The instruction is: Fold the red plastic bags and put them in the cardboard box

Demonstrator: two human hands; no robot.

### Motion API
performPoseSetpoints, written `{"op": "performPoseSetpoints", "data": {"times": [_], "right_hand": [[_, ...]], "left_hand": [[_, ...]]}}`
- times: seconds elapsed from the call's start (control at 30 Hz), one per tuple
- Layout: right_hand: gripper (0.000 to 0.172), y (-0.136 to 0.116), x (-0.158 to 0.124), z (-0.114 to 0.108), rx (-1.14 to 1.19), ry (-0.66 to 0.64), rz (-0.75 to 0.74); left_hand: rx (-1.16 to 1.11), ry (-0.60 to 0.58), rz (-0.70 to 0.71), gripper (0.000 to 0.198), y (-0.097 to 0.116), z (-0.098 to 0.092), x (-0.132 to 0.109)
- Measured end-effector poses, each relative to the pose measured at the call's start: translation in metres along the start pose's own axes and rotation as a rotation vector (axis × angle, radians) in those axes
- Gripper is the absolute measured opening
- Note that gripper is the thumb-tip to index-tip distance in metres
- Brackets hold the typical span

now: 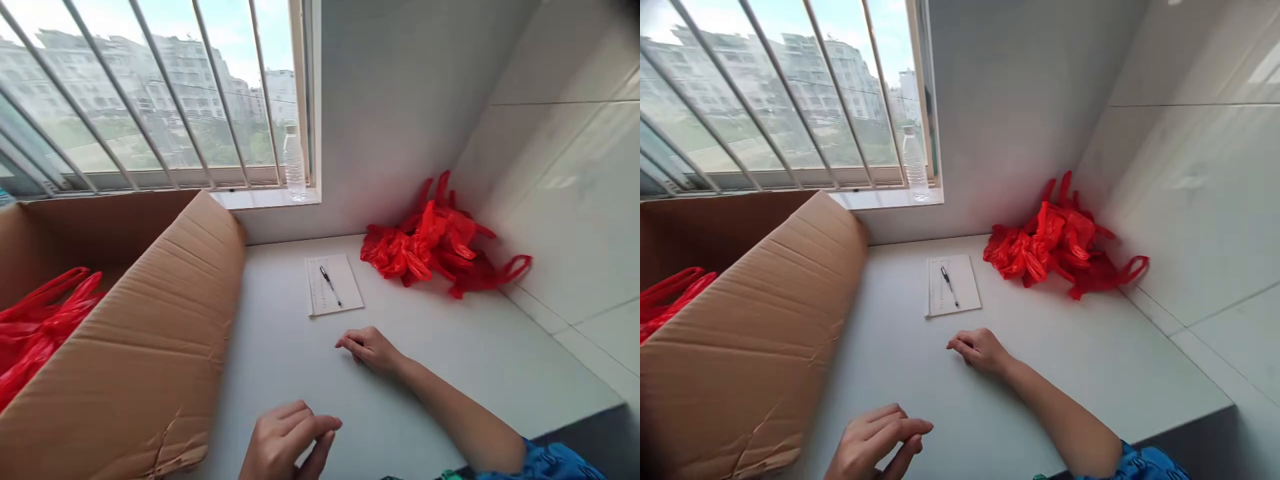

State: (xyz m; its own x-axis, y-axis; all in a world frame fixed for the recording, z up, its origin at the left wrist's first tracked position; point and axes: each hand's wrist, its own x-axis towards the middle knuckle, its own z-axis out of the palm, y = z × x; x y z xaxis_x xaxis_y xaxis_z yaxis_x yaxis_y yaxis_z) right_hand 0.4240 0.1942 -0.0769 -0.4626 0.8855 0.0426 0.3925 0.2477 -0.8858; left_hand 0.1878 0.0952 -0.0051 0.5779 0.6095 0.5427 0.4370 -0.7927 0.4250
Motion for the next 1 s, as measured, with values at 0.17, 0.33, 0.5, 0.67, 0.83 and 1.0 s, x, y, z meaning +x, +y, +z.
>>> {"op": "performPoseSetpoints", "data": {"times": [0.17,0.33,0.5,0.67,0.83,1.0], "right_hand": [[0.041,-0.012,-0.003,-0.05,-0.075,0.213,-0.079],[0.037,-0.018,0.001,-0.111,-0.219,0.533,-0.029],[0.023,-0.013,0.04,-0.153,-0.35,0.58,0.039],[0.037,-0.002,0.088,-0.185,-0.429,0.595,0.236],[0.035,0.015,0.114,-0.195,-0.43,0.557,0.432],[0.027,0.01,0.117,-0.192,-0.36,0.593,0.403]], "left_hand": [[0.028,-0.102,-0.058,0.015,-0.039,0.026,0.016],[-0.022,-0.148,-0.202,0.019,-0.068,0.04,0.005],[-0.111,-0.182,-0.328,0.023,-0.082,0.043,-0.001],[-0.136,-0.19,-0.357,0.026,-0.086,0.042,-0.002],[-0.157,-0.222,-0.387,0.027,-0.088,0.044,-0.003],[-0.152,-0.24,-0.415,0.031,-0.085,0.043,-0.002]]}}
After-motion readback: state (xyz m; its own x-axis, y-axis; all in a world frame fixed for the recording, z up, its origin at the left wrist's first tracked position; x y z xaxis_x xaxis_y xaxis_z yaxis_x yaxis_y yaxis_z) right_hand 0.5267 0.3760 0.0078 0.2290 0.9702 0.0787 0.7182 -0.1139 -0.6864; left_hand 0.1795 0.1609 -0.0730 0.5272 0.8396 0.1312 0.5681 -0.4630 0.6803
